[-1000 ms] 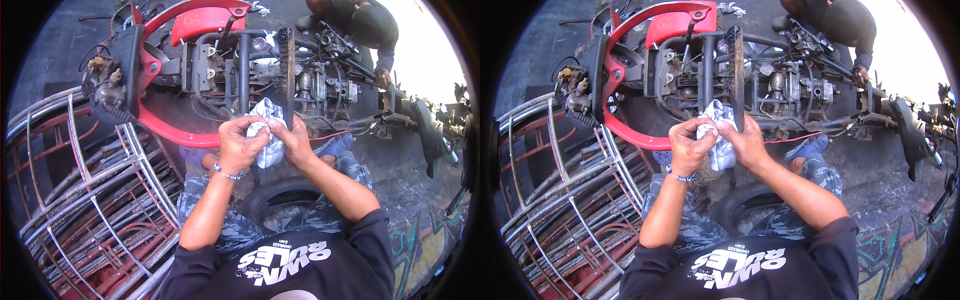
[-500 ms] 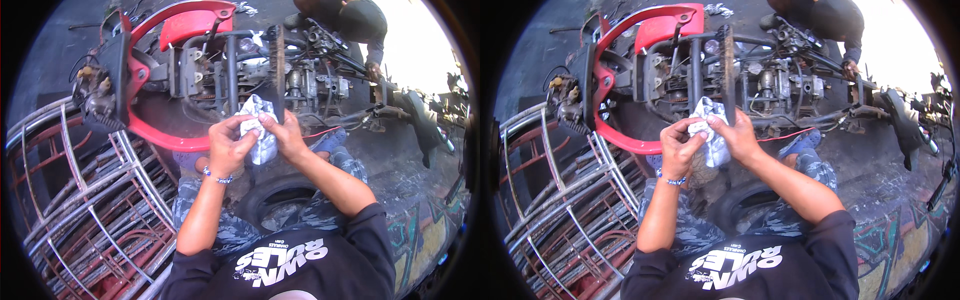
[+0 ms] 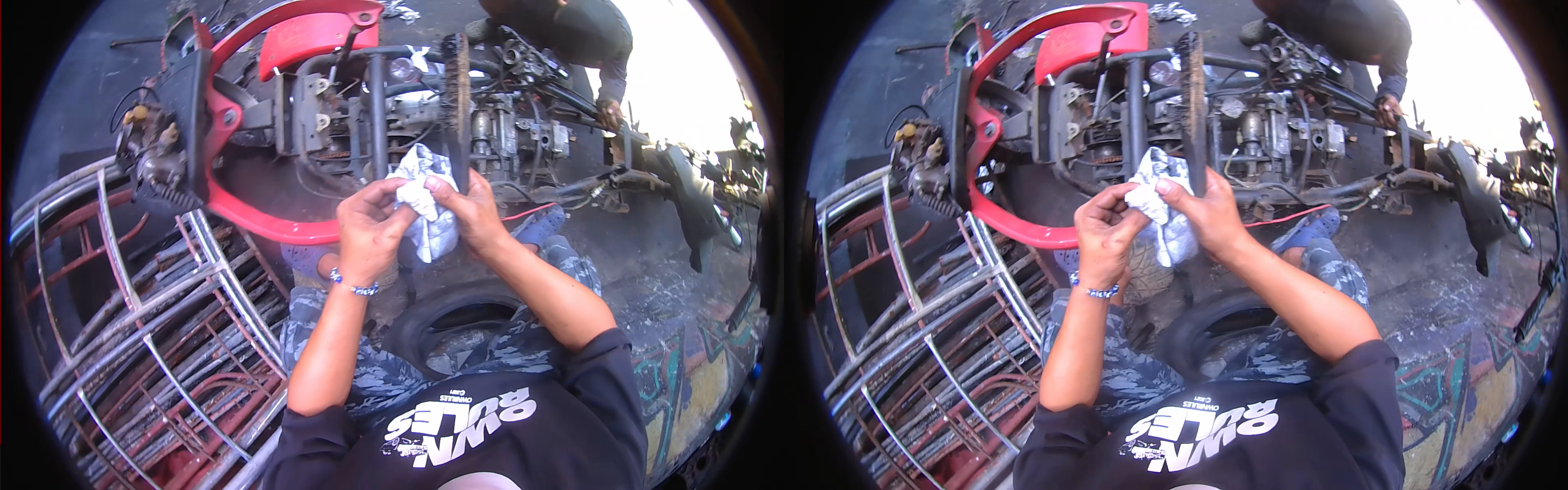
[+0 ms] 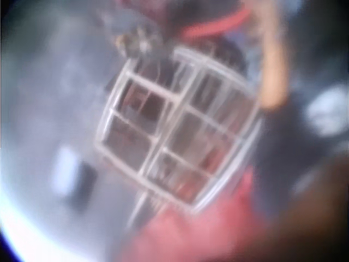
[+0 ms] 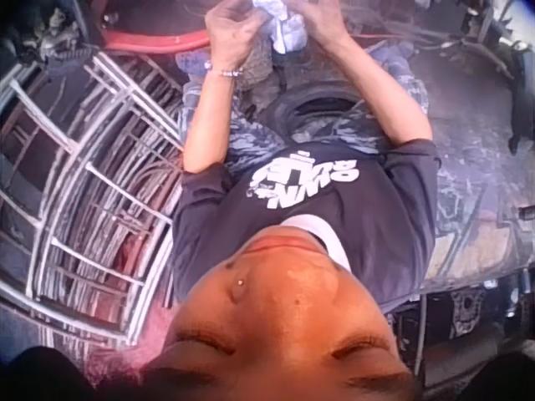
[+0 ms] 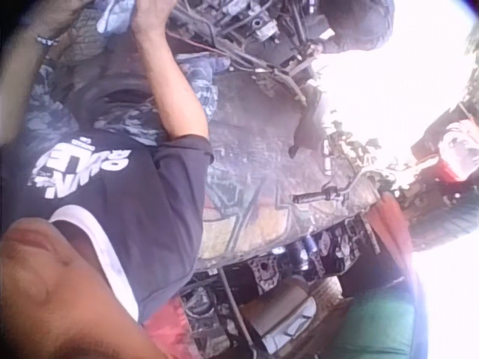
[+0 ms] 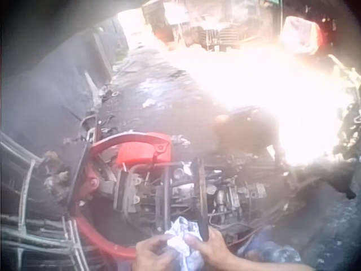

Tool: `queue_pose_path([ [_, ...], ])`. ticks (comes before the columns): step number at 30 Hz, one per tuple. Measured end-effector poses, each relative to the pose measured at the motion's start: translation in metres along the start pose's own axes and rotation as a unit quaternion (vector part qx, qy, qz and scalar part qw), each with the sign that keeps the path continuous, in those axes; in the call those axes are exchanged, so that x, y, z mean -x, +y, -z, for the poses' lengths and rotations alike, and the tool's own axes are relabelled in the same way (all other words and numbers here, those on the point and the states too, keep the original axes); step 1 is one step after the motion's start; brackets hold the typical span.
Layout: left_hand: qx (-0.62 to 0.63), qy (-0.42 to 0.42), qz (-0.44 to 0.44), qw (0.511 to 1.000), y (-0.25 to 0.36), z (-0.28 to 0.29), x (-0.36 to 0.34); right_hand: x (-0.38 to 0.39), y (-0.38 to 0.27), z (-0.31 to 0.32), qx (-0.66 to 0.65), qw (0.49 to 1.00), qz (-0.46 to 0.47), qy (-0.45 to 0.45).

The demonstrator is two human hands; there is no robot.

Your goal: Cleaning and inspecting internal components of a motorcycle frame during repair.

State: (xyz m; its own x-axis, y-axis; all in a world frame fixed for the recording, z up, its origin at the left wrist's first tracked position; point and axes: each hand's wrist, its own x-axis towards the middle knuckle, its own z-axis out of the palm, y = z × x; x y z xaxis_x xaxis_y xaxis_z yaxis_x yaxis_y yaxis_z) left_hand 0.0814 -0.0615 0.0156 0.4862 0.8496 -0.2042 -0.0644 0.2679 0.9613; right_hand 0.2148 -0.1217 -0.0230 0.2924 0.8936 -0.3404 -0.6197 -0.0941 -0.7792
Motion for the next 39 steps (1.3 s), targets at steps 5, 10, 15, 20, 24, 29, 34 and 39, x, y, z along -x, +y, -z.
queue_pose_path([
  [5, -0.041, -0.001, 0.024, 0.999, 0.002, 0.002, -0.002, 0.001, -0.005, 0.0, 0.041, 0.999, 0.023, -0.009],
  [10, -0.05, -0.009, 0.002, 0.999, 0.004, 0.002, -0.001, -0.001, -0.005, -0.001, 0.114, 0.99, 0.079, -0.002],
  [15, -0.112, -0.013, 0.018, 0.993, 0.003, 0.004, -0.001, 0.001, -0.008, -0.006, 0.18, 0.972, 0.148, 0.013],
  [20, -0.119, -0.022, 0.029, 0.992, -0.007, 0.007, -0.002, 0.001, -0.003, -0.005, 0.199, 0.969, 0.145, 0.009],
  [24, -0.044, -0.001, 0.063, 0.997, -0.007, 0.001, -0.004, -0.001, 0.011, -0.006, 0.121, 0.982, 0.142, 0.008],
  [29, -0.116, 0.029, 0.019, 0.993, -0.019, 0.011, -0.001, 0.004, 0.019, -0.012, 0.243, 0.949, 0.202, 0.028],
  [34, -0.081, 0.012, 0.025, 0.996, -0.01, 0.012, 0.003, 0.006, 0.01, -0.012, 0.29, 0.942, 0.168, 0.028],
  [39, -0.088, 0.01, 0.041, 0.995, -0.01, 0.013, 0.001, 0.008, 0.011, -0.013, 0.313, 0.928, 0.199, 0.028],
])
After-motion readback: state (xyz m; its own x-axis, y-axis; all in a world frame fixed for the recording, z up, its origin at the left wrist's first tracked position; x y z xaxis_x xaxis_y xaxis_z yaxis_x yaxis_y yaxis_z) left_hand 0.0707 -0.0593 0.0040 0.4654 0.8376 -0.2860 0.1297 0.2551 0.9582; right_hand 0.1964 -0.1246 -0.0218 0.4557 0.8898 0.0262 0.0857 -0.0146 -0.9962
